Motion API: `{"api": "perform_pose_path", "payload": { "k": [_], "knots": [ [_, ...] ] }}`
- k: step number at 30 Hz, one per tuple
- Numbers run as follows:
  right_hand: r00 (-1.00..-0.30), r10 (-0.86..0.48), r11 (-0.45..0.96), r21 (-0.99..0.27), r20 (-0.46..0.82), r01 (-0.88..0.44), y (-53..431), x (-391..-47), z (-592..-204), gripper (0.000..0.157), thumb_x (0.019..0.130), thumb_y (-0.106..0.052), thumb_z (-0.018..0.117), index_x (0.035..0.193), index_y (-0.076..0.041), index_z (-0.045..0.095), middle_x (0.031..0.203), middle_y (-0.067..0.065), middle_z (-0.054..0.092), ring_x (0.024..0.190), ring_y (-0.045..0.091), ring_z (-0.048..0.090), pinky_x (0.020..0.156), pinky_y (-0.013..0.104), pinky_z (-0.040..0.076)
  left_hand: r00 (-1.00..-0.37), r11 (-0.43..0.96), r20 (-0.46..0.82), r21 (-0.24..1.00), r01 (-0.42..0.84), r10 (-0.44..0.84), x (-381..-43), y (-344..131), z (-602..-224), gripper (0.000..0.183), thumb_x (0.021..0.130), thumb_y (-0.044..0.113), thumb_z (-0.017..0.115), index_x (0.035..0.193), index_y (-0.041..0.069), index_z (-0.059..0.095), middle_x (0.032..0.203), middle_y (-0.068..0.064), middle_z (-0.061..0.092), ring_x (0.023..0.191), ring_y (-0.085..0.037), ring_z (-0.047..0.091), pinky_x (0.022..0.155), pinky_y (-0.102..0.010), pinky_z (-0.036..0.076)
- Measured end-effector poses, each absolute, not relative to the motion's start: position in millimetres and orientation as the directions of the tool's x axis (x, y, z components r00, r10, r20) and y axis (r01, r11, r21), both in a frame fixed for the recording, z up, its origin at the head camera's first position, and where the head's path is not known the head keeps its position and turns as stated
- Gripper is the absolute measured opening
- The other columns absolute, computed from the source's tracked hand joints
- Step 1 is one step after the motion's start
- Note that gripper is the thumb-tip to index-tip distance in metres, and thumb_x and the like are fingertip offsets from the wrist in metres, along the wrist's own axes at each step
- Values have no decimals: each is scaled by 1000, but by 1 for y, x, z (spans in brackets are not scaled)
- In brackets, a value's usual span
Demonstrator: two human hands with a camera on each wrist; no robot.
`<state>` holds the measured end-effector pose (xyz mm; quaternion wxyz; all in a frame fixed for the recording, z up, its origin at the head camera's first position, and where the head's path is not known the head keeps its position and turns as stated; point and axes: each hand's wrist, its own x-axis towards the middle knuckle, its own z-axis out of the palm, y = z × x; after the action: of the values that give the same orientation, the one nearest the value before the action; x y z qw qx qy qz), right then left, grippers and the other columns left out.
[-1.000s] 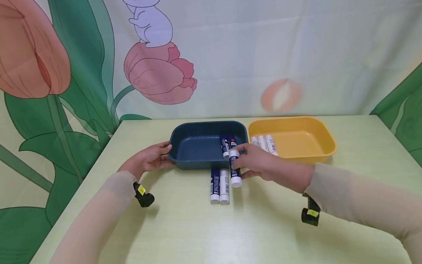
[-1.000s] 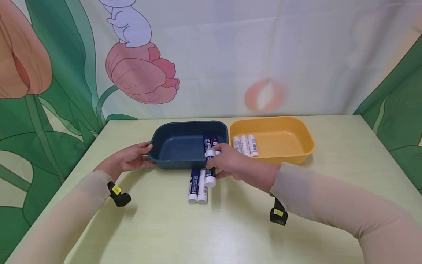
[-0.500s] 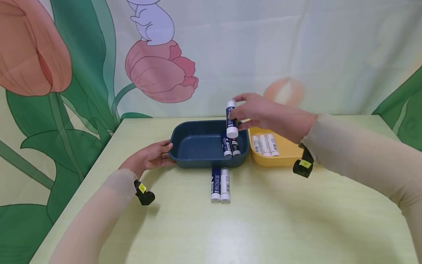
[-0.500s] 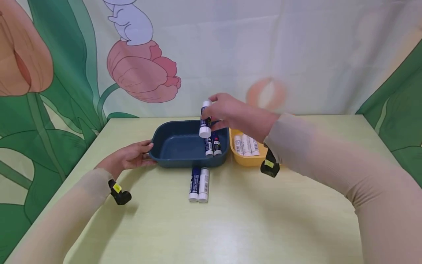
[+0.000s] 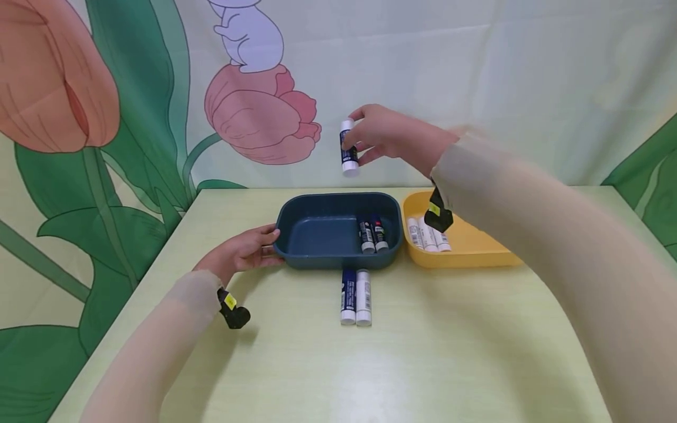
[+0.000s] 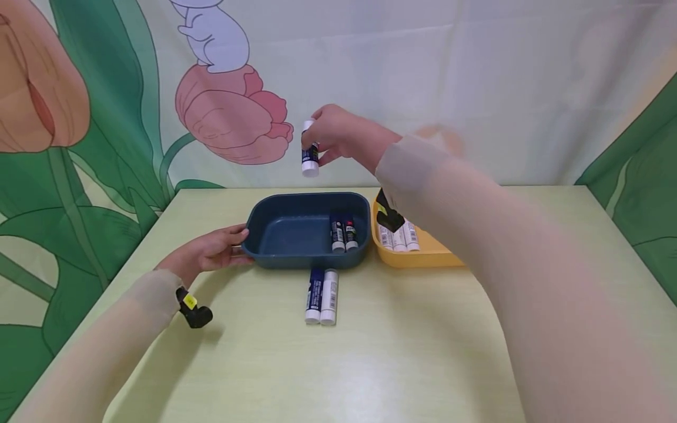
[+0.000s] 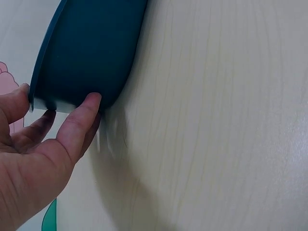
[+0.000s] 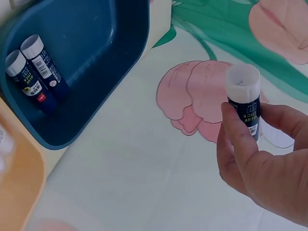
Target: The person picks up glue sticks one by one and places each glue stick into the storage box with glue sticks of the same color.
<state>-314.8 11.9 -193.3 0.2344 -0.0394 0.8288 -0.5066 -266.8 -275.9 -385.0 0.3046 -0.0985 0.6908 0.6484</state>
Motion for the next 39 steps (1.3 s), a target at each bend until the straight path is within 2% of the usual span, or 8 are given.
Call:
{"api": "perform_pose_path", "payload": {
  "k": [6, 12, 22, 25, 32, 35, 39],
  "knots": [
    [-887, -295, 467, -863, -356, 191, -1, -330, -217, 67, 101, -8, 62, 157, -12, 26, 156, 16, 39, 133, 32, 53, 110, 43, 54, -800, 136, -544, 839, -527, 255, -266, -278, -385, 61, 113, 26, 30, 166, 15, 2, 155, -16, 33, 111, -13, 54, 124, -49, 32],
    [-867, -316, 456, -863, -385, 217, -6, -335, -256, 65, 99, -4, 63, 154, -7, 28, 156, 18, 37, 133, 34, 53, 111, 47, 53, -801, 144, -546, 838, -527, 245, -265, -278, -385, 61, 113, 27, 29, 166, 15, 3, 157, -16, 31, 111, -13, 53, 124, -49, 32],
    [-843, -295, 559, -797, -450, 229, -13, -337, -313, 65, 97, -2, 63, 155, -2, 32, 154, 20, 41, 118, 31, 52, 109, 47, 55, -802, 135, -544, 839, -527, 248, -266, -278, -385, 62, 113, 27, 30, 166, 14, 3, 160, -17, 28, 118, -16, 51, 124, -49, 31],
    [-835, -283, 594, -770, -471, 233, -15, -339, -324, 65, 97, -2, 63, 155, -2, 34, 152, 21, 44, 118, 31, 53, 107, 45, 56, -802, 139, -541, 840, -524, 253, -267, -278, -385, 61, 113, 26, 29, 166, 14, 3, 162, -17, 26, 116, -15, 53, 123, -48, 32],
    [-847, -245, 678, -708, -472, 199, -22, -339, -341, 56, 96, -3, 66, 148, 0, 45, 148, 19, 49, 123, 32, 60, 100, 41, 61, -804, 146, -538, 843, -519, 252, -268, -279, -387, 61, 113, 27, 30, 166, 15, 5, 153, -14, 36, 107, -10, 58, 121, -46, 35],
    [-865, -239, 716, -682, -442, 151, -22, -338, -344, 48, 95, -4, 66, 141, 3, 53, 140, 18, 54, 102, 28, 64, 94, 39, 63, -803, 138, -540, 841, -523, 252, -268, -279, -387, 61, 113, 26, 31, 166, 15, 5, 150, -13, 38, 106, -10, 58, 121, -46, 35],
    [-876, -242, 760, -643, -416, 95, -23, -335, -345, 41, 94, -5, 66, 133, 6, 58, 127, 18, 57, 76, 20, 57, 86, 36, 65, -803, 137, -539, 842, -522, 254, -268, -280, -387, 61, 113, 26, 31, 166, 15, 5, 148, -12, 39, 105, -10, 58, 121, -46, 35]
  ]
}}
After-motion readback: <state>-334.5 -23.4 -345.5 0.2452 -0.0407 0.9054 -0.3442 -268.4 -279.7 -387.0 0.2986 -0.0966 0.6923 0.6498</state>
